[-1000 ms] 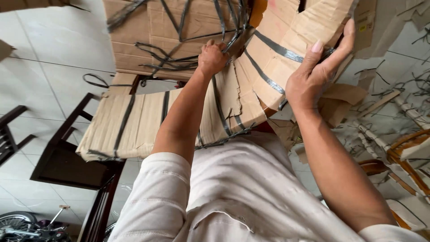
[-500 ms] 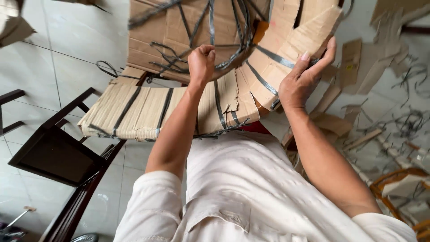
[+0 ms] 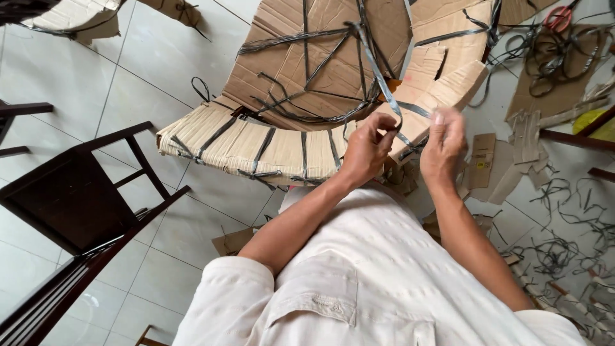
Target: The person is assembling a cardboard structure by threading plastic straps through pre-cut slots and securing them, occasionally using scissors to trim the straps.
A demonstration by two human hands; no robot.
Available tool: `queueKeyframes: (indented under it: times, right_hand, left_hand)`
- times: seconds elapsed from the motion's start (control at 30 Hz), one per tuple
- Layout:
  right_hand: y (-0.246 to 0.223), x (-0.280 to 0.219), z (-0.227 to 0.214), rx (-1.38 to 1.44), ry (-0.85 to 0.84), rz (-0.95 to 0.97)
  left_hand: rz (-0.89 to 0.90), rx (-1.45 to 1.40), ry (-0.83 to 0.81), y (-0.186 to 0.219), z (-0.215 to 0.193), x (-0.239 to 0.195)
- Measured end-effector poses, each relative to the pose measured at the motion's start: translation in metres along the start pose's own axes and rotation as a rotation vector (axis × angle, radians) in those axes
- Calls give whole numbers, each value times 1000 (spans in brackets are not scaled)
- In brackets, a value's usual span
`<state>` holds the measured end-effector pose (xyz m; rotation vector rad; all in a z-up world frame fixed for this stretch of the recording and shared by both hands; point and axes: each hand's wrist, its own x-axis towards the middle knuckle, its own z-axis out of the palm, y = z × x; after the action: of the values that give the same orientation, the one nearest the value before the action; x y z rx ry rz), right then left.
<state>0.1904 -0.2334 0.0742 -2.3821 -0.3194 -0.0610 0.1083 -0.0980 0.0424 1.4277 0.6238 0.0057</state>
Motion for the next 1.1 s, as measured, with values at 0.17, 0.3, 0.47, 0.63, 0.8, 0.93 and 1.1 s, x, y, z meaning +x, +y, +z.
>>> queueKeyframes:
  times: [0.17, 0.3, 0.47, 0.63, 0.8, 0.93, 1.1]
  right_hand:
    - [-42, 1, -28, 108, -470, 325]
    - [-44, 4, -11, 315, -548, 429]
    - [-61, 6, -14, 720, -366, 481]
    - [-48, -9, -18, 698, -555, 437]
    - [-27, -27, -15, 552, -558, 385]
    - [-6, -37, -21, 522, -613, 374]
    - [-14, -42, -49, 497, -694, 402]
  left_hand:
    - [147, 52, -119, -20, 11, -12]
    - [204, 112, -227, -21, 9, -17]
    - [-35, 15, -349, -20, -7, -26]
    - [-256, -643, -269, 17, -41, -3]
    - [-232, -841, -112, 27, -85, 29]
    - [-230, -894, -57, 23, -115, 39]
    - [-221, -888, -32, 17, -142, 40]
